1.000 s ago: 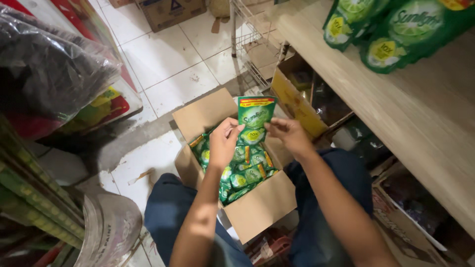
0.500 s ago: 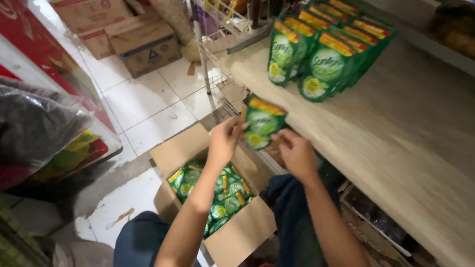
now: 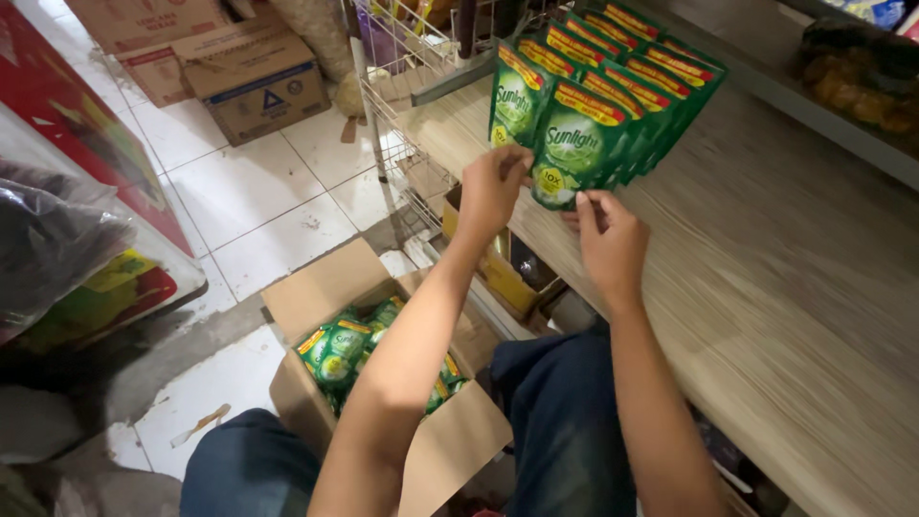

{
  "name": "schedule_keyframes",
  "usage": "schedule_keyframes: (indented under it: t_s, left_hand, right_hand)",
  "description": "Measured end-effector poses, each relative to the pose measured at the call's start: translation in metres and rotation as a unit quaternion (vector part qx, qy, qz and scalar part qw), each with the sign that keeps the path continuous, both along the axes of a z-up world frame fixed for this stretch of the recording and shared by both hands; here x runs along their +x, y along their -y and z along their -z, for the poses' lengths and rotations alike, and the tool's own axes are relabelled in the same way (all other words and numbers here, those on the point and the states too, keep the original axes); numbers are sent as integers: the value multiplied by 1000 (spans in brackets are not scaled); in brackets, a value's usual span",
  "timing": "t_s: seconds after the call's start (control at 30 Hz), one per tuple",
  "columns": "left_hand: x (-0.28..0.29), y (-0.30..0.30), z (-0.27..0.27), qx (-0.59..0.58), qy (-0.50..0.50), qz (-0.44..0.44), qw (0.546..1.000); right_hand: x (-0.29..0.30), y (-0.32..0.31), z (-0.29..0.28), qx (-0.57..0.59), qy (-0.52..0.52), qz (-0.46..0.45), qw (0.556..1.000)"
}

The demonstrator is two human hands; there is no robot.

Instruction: The person takes pouches of dish soap out of a cardboard box and places them onto a shelf.

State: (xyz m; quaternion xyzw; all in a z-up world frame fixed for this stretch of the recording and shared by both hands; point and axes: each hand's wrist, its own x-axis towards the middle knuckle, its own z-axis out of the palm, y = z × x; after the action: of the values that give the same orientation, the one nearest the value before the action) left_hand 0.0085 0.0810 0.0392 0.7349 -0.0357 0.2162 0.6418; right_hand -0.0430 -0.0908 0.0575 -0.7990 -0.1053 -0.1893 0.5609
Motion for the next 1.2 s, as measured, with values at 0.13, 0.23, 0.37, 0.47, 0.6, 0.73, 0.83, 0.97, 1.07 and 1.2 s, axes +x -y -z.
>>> schedule_keyframes:
  t_s: [0.13, 0.23, 0.37, 0.47, 0.6, 0.73, 0.83, 0.97, 1.07, 1.2]
  left_hand:
    - [3, -1, 28, 16, 10, -15, 1000]
    - [6, -2, 34, 41, 24, -20, 999]
    - [3, 2, 33, 76, 41, -40, 995]
    - [-6, 2, 29, 74, 54, -44, 995]
    - [-47, -13, 25, 7, 70, -9, 997]
    - [-123, -69, 48, 20, -43, -23, 999]
    - [-178, -124, 87, 46, -60, -61, 995]
    - [-202, -169, 189, -32, -138, -153, 978]
    - [-221, -170, 286, 62, -203, -211, 954]
    - [-247, -157, 390, 171, -220, -35, 960]
  right_hand:
    - [4, 3, 12, 14, -2, -10, 1000]
    - [5, 1, 13, 40, 24, -29, 998]
    - [-1, 0, 11, 22, 40, -13, 999]
    - [-6, -1, 11, 7, 28, 16, 999]
    - [-6, 5, 20, -3, 123, 20, 992]
    - [-18, 11, 42, 13, 193, -18, 981]
    - [-48, -14, 72, 23, 207, -41, 977]
    - [-89, -92, 146, -110, 126, -180, 969]
    - [-92, -143, 206, -145, -26, -388, 910]
    - [-86, -147, 249, -305, -33, -383, 872]
